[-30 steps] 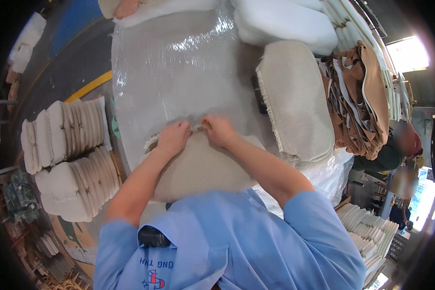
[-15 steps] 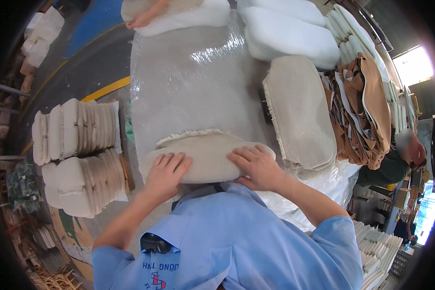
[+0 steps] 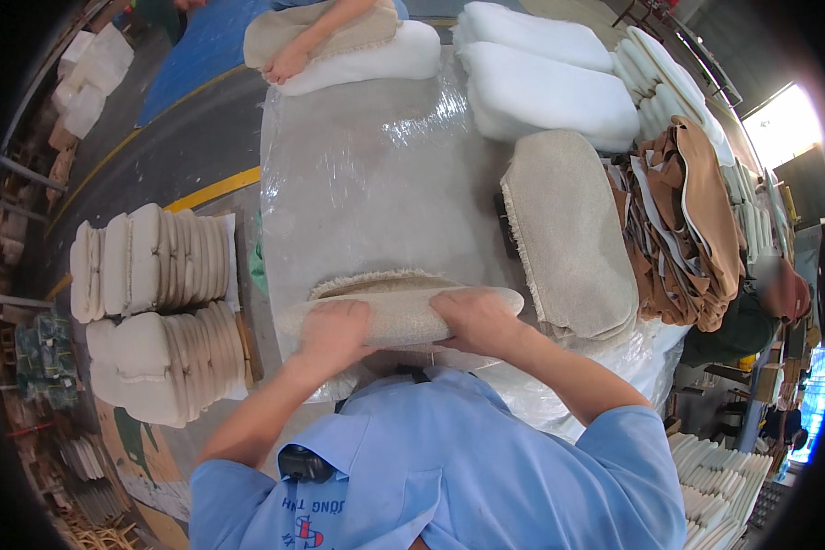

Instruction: The person inserts white foam inserts into beige fabric covers, aligns edges, and stacks the finished cushions on a nearby pallet. The person repeats this process for multiple cushions at a table in a factory setting.

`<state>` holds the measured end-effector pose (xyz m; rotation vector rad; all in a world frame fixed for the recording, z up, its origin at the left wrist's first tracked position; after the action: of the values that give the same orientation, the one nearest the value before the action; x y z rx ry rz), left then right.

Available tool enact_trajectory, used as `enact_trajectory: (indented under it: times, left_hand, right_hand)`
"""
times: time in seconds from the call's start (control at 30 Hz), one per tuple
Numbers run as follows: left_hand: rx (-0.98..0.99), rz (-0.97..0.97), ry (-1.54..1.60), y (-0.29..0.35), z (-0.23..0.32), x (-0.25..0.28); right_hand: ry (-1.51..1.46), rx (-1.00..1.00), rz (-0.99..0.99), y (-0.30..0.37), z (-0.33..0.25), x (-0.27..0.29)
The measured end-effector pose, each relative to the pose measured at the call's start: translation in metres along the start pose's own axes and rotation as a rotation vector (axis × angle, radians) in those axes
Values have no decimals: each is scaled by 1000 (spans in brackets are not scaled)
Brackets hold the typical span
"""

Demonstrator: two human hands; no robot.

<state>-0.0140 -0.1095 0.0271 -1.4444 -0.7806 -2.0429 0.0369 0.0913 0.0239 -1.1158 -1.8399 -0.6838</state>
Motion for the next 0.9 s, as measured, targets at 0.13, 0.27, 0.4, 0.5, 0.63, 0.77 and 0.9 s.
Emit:
enact_trajectory:
  times: [0.13, 0.27, 0.4, 0.5, 0.63, 0.77, 0.9]
  left_hand:
    - [30, 11, 33, 16, -34, 11]
    - [112, 46, 168, 29, -79, 17]
    - [242, 142, 687, 27, -126, 13]
    - [426, 368, 1034, 15, -151, -7]
    - [605, 581, 979, 20, -173, -20]
    - [848, 453, 930, 29, -175, -67]
    - [823, 552, 901, 33, -167, -101]
  right_hand:
    - [18, -69, -41, 13, 20, 10]
    - [-112, -96, 21, 36, 58, 28]
    - [-768, -476, 92, 65, 123, 4]
    - [-987, -547, 306, 55, 141, -10]
    - [-944, -668, 577, 39, 145, -10]
    - [-204, -574, 579, 20, 137, -14]
    - [84, -572, 321, -24, 133, -59]
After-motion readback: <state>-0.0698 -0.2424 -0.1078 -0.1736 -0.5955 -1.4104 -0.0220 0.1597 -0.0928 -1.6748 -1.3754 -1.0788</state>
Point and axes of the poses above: each hand's wrist, its own y-axis away from the middle knuckle, its own x-axis out of the back of the hand, z = x × y, the point moved 8 cm from there along -y, towards the middle knuckle
